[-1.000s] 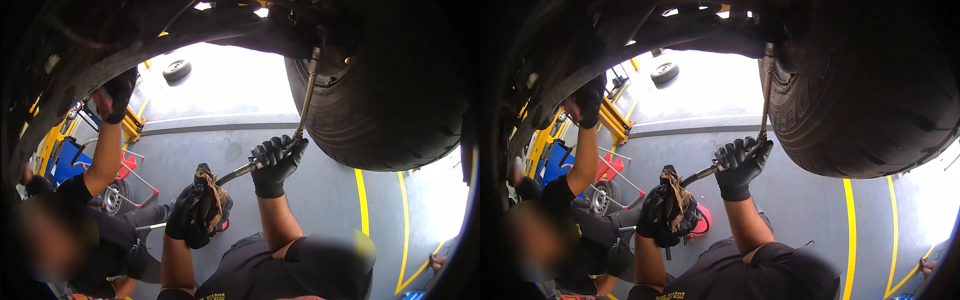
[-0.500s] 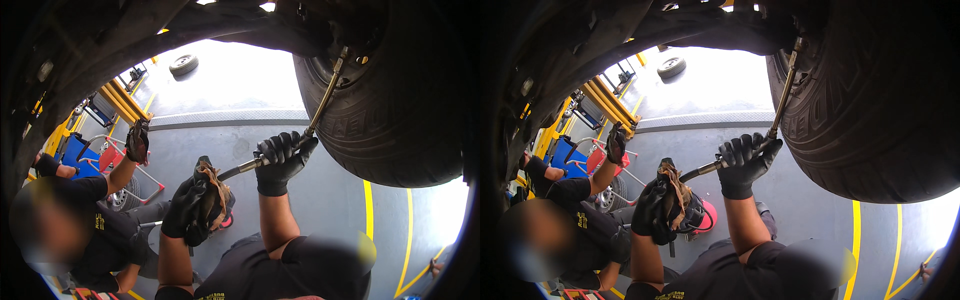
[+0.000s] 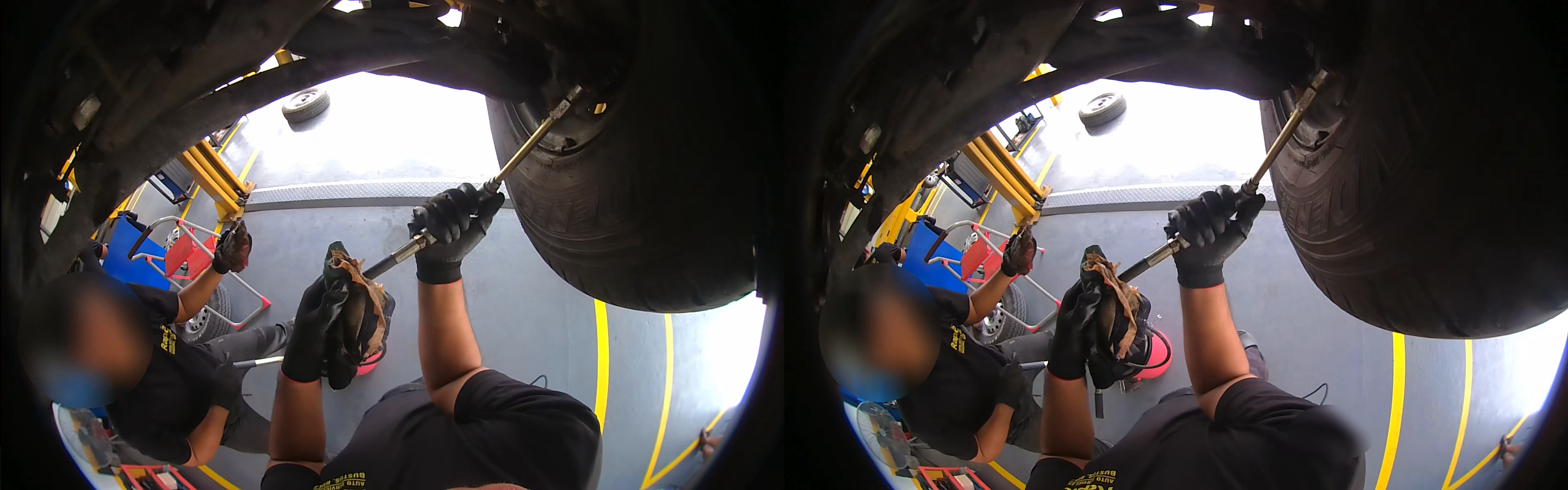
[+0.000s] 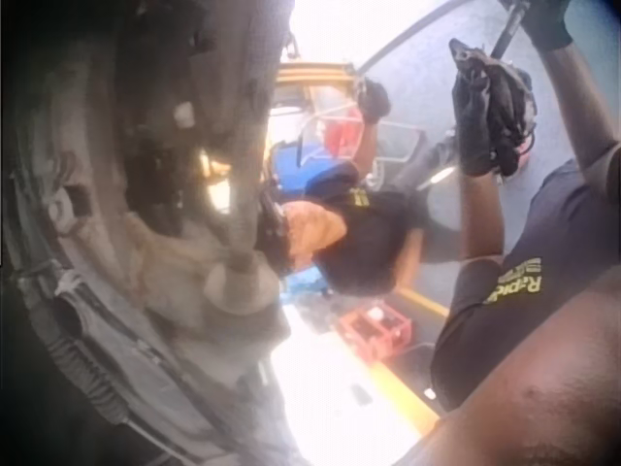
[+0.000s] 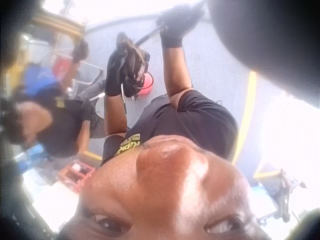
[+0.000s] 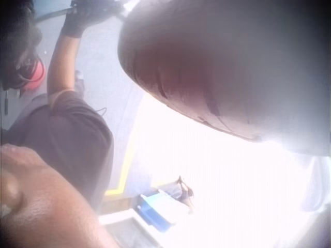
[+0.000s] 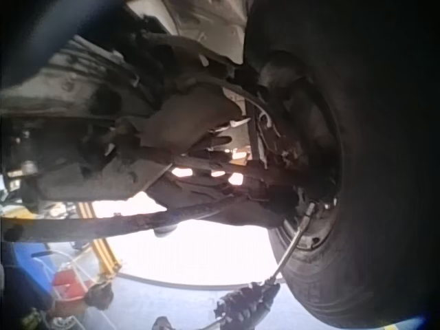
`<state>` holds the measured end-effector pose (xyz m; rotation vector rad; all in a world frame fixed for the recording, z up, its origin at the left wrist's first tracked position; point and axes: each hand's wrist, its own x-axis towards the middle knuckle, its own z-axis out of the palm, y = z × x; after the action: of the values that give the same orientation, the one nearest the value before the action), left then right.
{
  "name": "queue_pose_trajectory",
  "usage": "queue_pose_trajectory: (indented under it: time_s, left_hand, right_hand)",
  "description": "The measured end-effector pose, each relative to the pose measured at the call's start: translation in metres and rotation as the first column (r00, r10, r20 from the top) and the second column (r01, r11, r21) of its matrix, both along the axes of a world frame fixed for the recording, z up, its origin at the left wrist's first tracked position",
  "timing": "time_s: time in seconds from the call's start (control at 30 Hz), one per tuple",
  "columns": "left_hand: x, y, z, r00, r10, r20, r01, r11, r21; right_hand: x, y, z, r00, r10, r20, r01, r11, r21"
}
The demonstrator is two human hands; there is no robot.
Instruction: The person retrieves a pneumatic oil extraction tool from a tool cabinet, walks to a vehicle on a lift, and uses the tool to drain fluid from the underside of the vehicle into a collection container. The person wipes the tool with a rag during the process.
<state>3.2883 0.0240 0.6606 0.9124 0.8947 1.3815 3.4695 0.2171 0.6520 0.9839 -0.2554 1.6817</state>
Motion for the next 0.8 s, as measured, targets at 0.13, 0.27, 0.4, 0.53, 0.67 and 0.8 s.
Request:
queue_pose_trajectory:
  time_s: [0.13,0.27,0.4,0.53,0.67,0.8]
  left_hand:
    - [-0.003,-0.032,0.015,0.988,0.152,-0.034,-0.143,0.971,0.190]
    - [-0.012,-0.069,0.035,0.952,0.306,0.019,-0.306,0.952,-0.003]
    - [-0.015,-0.072,0.039,0.897,0.342,-0.280,-0.280,0.930,0.238]
    - [-0.029,-0.079,0.048,0.870,0.326,-0.371,-0.194,0.916,0.350]
    - [-0.049,-0.097,0.069,0.272,0.640,-0.719,0.175,0.701,0.691]
    - [-0.061,-0.107,0.087,0.063,0.748,-0.661,0.427,0.579,0.695]
  right_hand:
    - [0.006,-0.044,0.029,0.999,-0.009,0.034,0.013,0.992,-0.123]
    - [-0.003,-0.072,0.044,0.983,-0.032,0.181,0.074,0.969,-0.235]
    - [-0.007,-0.063,0.057,0.992,0.107,0.067,-0.112,0.990,0.083]
    - [-0.006,-0.065,0.080,0.986,0.078,0.149,-0.086,0.995,0.050]
    - [-0.011,-0.085,0.096,0.975,-0.068,0.212,0.054,0.996,0.069]
    - [-0.019,-0.098,0.096,0.973,0.112,0.202,-0.130,0.988,0.081]
